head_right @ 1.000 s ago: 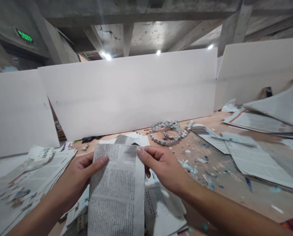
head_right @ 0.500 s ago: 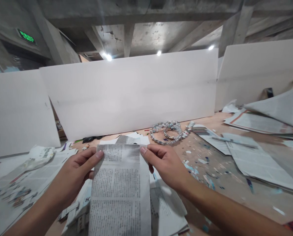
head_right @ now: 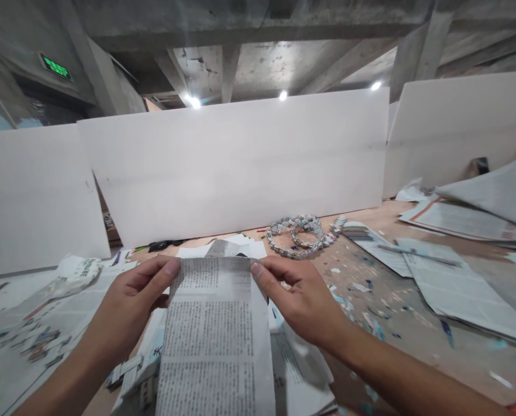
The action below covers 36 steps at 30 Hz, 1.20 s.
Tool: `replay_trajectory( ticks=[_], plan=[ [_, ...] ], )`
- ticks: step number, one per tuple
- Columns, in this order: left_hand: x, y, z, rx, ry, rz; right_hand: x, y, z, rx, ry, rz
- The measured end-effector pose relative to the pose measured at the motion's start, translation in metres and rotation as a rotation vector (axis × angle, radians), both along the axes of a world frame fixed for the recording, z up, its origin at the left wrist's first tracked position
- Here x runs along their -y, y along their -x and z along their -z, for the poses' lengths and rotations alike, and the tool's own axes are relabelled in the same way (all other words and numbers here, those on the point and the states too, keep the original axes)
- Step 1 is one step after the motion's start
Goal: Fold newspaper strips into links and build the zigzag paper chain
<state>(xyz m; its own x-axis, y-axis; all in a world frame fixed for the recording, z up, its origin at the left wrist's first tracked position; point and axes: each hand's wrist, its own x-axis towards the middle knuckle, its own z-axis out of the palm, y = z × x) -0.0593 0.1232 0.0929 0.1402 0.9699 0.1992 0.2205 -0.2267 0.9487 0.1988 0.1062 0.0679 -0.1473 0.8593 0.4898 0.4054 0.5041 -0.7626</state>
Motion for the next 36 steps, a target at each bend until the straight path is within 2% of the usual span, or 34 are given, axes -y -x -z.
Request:
replay_trajectory(
  ticks=[8, 12, 14, 16, 19, 22, 26, 30, 32, 36],
  plan=[
    [-0.003, 0.000, 0.000, -0.004, 0.015, 0.063, -0.004, 0.000, -0.005, -0.090, 0.120, -0.005],
    [-0.007, -0.004, 0.003, -0.063, 0.077, 0.098, -0.012, 0.000, 0.000, -0.206, 0.331, -0.050],
    [-0.011, -0.006, 0.010, -0.104, 0.106, 0.117, -0.020, -0.002, 0.006, -0.291, 0.467, -0.069],
    [-0.016, -0.006, 0.019, -0.147, 0.107, 0.128, -0.030, -0.008, 0.011, -0.330, 0.526, -0.052],
    [-0.021, -0.004, 0.030, -0.246, 0.038, 0.133, -0.049, -0.027, 0.016, -0.395, 0.502, 0.040],
    [-0.017, -0.005, 0.032, -0.366, -0.076, 0.178, -0.066, -0.049, 0.017, -0.480, 0.442, 0.127],
    [0.001, -0.015, 0.029, -0.495, -0.148, 0.398, -0.077, -0.065, 0.017, -0.535, 0.422, 0.184],
    [0.014, -0.023, 0.032, -0.545, -0.127, 0.579, -0.075, -0.062, 0.017, -0.554, 0.437, 0.199],
    [0.016, -0.023, 0.034, -0.519, -0.078, 0.553, -0.073, -0.059, 0.017, -0.560, 0.470, 0.195],
    [0.008, -0.021, 0.038, -0.349, 0.008, 0.325, -0.073, -0.056, 0.015, -0.546, 0.548, 0.148]
  ],
)
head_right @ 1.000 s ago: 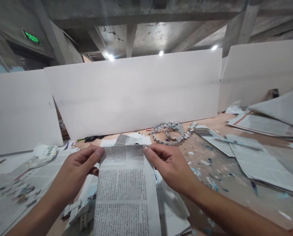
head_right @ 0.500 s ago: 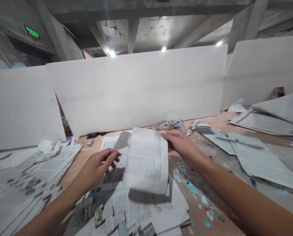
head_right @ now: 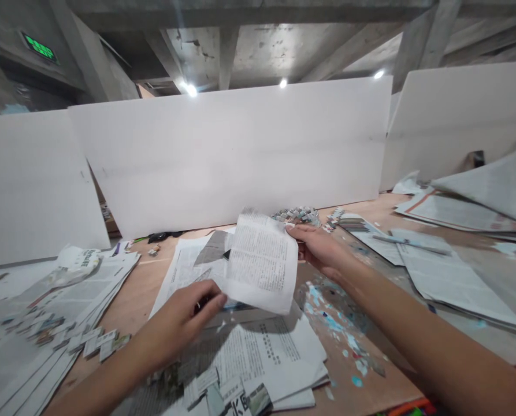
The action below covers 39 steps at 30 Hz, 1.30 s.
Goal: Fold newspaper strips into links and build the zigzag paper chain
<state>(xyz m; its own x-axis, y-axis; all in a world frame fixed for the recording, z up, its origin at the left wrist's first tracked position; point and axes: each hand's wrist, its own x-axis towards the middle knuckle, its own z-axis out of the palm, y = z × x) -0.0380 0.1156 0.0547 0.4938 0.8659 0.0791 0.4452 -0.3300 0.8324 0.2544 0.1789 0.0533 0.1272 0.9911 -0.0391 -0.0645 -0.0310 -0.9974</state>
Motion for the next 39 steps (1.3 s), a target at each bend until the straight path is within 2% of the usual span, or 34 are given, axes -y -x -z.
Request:
replay_trajectory(
  ticks=[2, 5, 8, 10, 15, 20, 29, 35, 39],
  plan=[
    [-0.006, 0.002, 0.001, 0.123, 0.099, -0.073, -0.001, 0.000, -0.001, 0.004, 0.016, -0.036],
    [-0.017, 0.003, 0.004, 0.297, 0.302, -0.111, -0.001, 0.001, 0.002, 0.018, 0.041, -0.076],
    [-0.026, 0.002, 0.006, 0.384, 0.457, -0.163, 0.000, 0.006, 0.011, 0.048, 0.086, -0.109],
    [-0.029, 0.000, 0.007, 0.404, 0.495, -0.201, 0.003, 0.015, 0.020, 0.081, 0.123, -0.140],
    [-0.020, -0.003, 0.009, 0.337, 0.428, -0.283, 0.012, 0.042, 0.043, 0.206, 0.201, -0.285],
    [-0.016, -0.003, 0.016, 0.232, 0.428, -0.284, 0.014, 0.056, 0.050, 0.317, 0.197, -0.321],
    [-0.033, 0.007, 0.034, -0.043, 0.243, -0.257, 0.008, 0.048, 0.049, 0.414, 0.145, -0.344],
    [-0.029, 0.002, 0.035, -0.198, 0.060, -0.263, 0.000, 0.043, 0.060, 0.470, 0.122, -0.318],
    [-0.024, -0.001, 0.035, -0.282, -0.034, -0.268, -0.003, 0.041, 0.063, 0.537, 0.030, -0.297]
  ],
)
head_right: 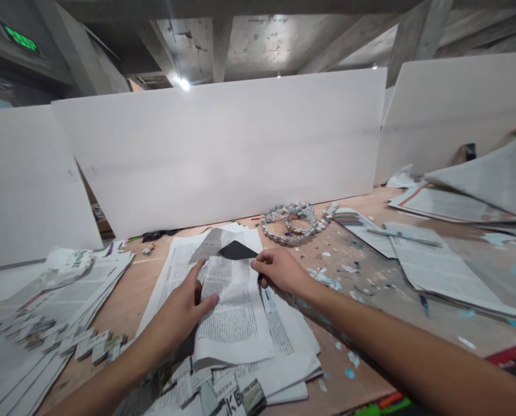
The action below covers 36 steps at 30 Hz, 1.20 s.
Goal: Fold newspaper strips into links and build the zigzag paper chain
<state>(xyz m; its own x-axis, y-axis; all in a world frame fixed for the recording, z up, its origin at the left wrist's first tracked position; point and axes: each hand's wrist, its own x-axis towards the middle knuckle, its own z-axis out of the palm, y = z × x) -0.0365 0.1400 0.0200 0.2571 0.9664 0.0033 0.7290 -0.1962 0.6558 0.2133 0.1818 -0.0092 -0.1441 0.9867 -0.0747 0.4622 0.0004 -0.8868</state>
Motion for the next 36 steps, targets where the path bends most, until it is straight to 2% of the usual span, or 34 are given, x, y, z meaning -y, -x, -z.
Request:
replay_trajectory(
  ticks=[6, 9, 11, 13, 15, 17, 20, 23, 29, 36],
  plan=[
    [0.001, 0.000, 0.005, -0.105, -0.194, 0.050, 0.002, 0.001, -0.004, 0.077, -0.199, 0.000],
    [0.002, -0.003, 0.007, -0.132, -0.312, 0.224, 0.003, 0.002, -0.003, 0.101, -0.229, 0.006],
    [0.004, -0.006, 0.006, -0.137, -0.343, 0.381, 0.002, 0.002, -0.002, 0.103, -0.230, 0.005],
    [0.007, -0.007, 0.004, -0.126, -0.357, 0.476, -0.001, -0.003, -0.004, 0.092, -0.225, 0.002],
    [0.009, -0.008, 0.001, -0.107, -0.368, 0.479, -0.005, -0.014, -0.012, 0.071, -0.222, 0.005],
    [0.006, -0.007, -0.003, -0.097, -0.374, 0.414, -0.010, -0.029, -0.022, 0.053, -0.221, 0.016],
    [-0.011, -0.010, -0.007, -0.131, -0.359, 0.312, -0.016, -0.051, -0.035, 0.053, -0.193, 0.010],
    [-0.043, -0.019, -0.009, -0.199, -0.351, 0.287, -0.018, -0.060, -0.038, 0.062, -0.136, -0.010],
    [-0.104, -0.033, -0.010, -0.354, -0.255, 0.497, -0.013, -0.055, -0.036, 0.066, -0.044, -0.099],
    [-0.134, -0.035, -0.027, -0.530, -0.150, 0.621, -0.011, -0.053, -0.036, 0.035, -0.012, -0.162]
  ],
)
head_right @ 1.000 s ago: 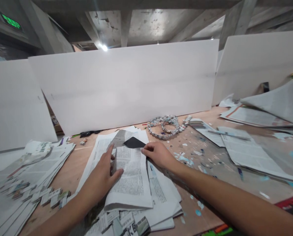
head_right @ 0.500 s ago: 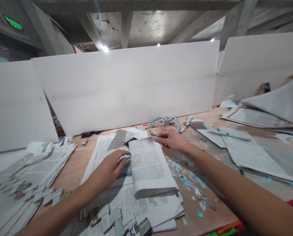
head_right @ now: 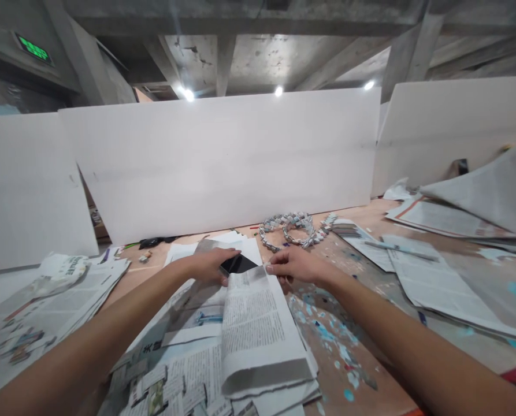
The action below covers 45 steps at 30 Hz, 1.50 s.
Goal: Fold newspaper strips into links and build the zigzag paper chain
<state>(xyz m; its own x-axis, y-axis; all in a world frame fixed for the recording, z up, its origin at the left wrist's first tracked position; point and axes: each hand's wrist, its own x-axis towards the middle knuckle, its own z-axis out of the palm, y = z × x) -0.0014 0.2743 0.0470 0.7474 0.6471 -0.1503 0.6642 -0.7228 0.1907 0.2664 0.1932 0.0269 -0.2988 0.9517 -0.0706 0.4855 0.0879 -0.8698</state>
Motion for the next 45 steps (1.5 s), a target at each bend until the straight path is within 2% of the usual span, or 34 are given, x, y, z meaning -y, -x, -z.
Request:
replay_trajectory(
  ticks=[7, 13, 17, 20, 24, 27, 30, 36, 41, 45],
  plan=[
    [-0.014, -0.021, -0.011, -0.162, -0.021, -0.034, 0.004, 0.017, 0.015, -0.039, -0.009, -0.058],
    [-0.015, -0.006, -0.009, -0.219, -0.092, -0.206, 0.006, 0.029, 0.026, -0.054, 0.071, -0.123],
    [-0.008, 0.015, -0.009, -0.212, -0.170, -0.351, 0.003, 0.032, 0.036, -0.048, 0.081, -0.054],
    [0.019, 0.019, -0.012, -0.122, -0.300, -0.423, 0.002, 0.037, 0.043, -0.025, 0.079, 0.058],
    [0.075, 0.006, -0.015, 0.071, -0.424, -0.328, 0.005, 0.046, 0.044, 0.004, 0.065, 0.182],
    [0.110, 0.002, -0.010, 0.138, -0.370, -0.192, 0.010, 0.052, 0.039, 0.017, 0.021, 0.214],
    [0.130, 0.009, -0.001, 0.150, -0.259, -0.055, 0.014, 0.057, 0.035, 0.033, -0.051, 0.218],
    [0.146, 0.019, 0.011, 0.136, -0.064, 0.041, 0.017, 0.055, 0.033, 0.114, -0.196, 0.153],
    [0.144, 0.017, 0.016, 0.132, 0.023, 0.035, 0.011, 0.047, 0.035, 0.172, -0.355, 0.098],
    [0.145, 0.018, 0.021, 0.146, 0.070, 0.005, 0.008, 0.046, 0.039, 0.180, -0.407, 0.083]
  ],
)
